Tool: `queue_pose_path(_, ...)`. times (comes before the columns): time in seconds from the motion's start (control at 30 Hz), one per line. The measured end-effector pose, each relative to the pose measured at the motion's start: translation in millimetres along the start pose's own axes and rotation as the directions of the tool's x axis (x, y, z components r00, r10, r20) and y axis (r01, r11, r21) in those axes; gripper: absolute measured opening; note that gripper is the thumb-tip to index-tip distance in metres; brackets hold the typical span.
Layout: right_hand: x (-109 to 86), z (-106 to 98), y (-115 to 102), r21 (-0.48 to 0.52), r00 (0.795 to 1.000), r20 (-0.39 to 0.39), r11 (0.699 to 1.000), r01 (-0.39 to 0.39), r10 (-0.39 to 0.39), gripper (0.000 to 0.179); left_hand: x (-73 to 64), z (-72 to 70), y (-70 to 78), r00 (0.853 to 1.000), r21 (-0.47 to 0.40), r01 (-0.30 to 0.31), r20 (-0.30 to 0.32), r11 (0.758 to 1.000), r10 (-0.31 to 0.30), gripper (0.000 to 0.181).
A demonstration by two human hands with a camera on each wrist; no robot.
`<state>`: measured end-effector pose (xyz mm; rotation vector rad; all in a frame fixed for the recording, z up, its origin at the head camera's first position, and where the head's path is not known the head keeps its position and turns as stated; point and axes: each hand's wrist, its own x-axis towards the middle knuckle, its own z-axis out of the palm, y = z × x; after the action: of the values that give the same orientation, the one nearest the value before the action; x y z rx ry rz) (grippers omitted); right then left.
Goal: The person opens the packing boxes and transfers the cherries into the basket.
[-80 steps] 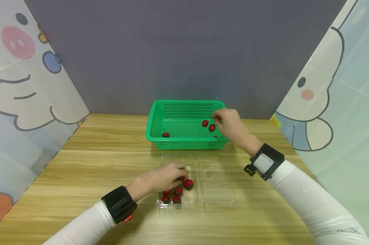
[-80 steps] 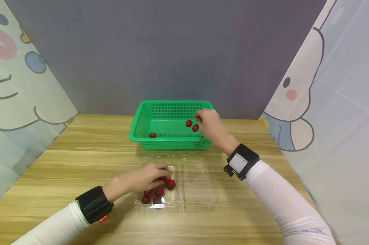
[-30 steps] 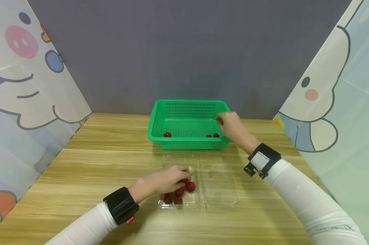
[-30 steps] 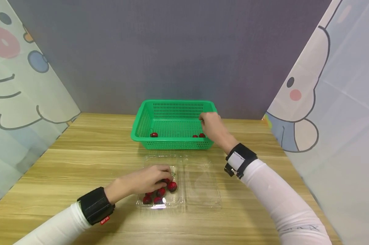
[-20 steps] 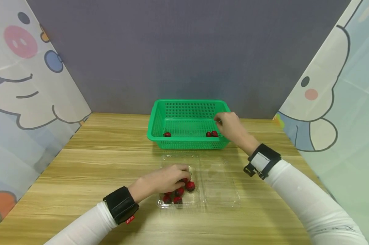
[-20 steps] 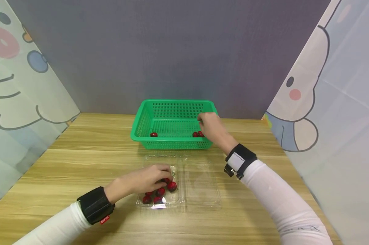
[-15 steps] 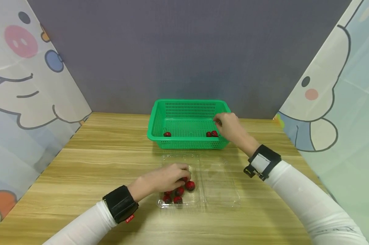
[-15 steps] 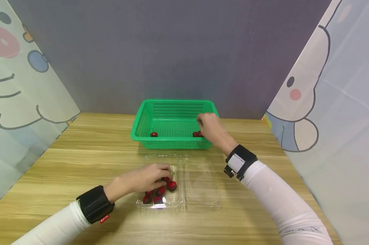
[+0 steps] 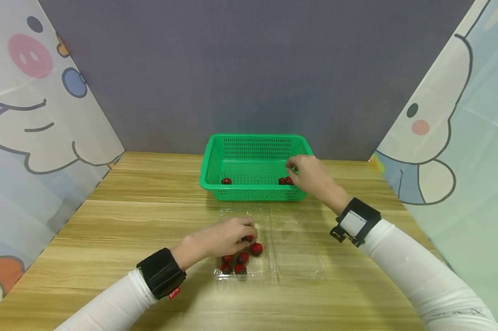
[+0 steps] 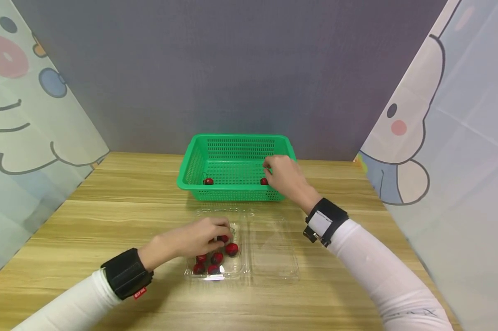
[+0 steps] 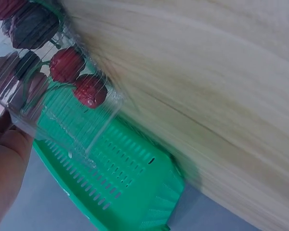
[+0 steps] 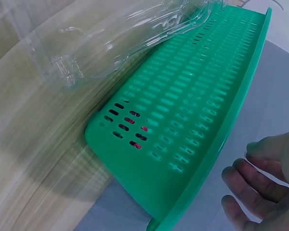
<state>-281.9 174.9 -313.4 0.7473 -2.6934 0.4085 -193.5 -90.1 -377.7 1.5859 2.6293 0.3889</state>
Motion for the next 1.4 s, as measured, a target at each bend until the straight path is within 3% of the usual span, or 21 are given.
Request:
queue_pose_path(0.5,-6.6,4.1,-10.2,-0.015,0.997,-0.044,0.998,0.064,-0.064,0.01,-0.6,-8.1,-2.2,0.999,0.002,-0.013,-0.037,1.0,0.013,0.018)
queue_pose_path(0.7,-12.5,9.4,-15.3,-0.003,0.99,-0.079,0.993,0.114,-0.114,0.011,-3.5,-14.5,-5.5,0.996,-0.021,-0.023,-0.082,1.0,0.021,0.017)
queue_pose_path(1.0,-25.2,19.0,-25.4,0.032,0.979,-0.087,0.981,0.189,-0.186,0.007,-7.9,-27.8,-10.3,0.981,-0.028,-0.055,-0.186,0.998,0.049,0.017)
queue_pose_path(1.4,-38.0,27.2,-40.3,0.06,0.961,-0.064,0.96,0.272,-0.269,0.005,-13.0,-43.3,-14.8,0.966,-0.055,-0.051,-0.256,0.997,0.036,0.015)
